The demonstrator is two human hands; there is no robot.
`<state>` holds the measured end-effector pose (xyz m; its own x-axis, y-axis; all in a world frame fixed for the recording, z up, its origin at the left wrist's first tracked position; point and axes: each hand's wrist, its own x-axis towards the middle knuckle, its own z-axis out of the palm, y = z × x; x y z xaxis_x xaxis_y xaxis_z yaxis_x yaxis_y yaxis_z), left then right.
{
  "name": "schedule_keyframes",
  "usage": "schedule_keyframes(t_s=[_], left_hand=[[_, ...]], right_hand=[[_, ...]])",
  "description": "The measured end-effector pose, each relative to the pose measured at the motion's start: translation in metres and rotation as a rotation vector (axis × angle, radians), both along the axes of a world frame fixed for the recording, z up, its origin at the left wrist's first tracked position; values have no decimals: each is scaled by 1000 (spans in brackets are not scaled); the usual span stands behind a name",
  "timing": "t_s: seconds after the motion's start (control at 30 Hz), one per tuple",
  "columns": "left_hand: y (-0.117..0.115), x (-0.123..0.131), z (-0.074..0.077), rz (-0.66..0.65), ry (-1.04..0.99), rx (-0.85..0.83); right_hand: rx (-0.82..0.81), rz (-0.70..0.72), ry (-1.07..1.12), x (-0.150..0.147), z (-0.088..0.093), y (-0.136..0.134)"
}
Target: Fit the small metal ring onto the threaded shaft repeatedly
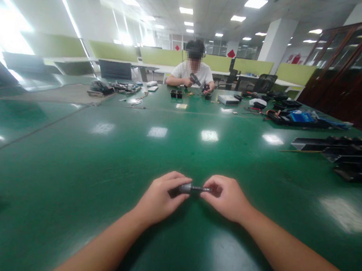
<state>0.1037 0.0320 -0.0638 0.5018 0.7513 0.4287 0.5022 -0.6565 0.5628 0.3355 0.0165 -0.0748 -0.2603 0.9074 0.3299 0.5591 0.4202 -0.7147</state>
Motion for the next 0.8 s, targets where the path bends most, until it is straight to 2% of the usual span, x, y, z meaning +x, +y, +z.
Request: schedule_keyframes(t_s=[0.8], left_hand=[[4,-5,0,10,9,-66]], right_hand=[[-17,-52,11,1,0,1]])
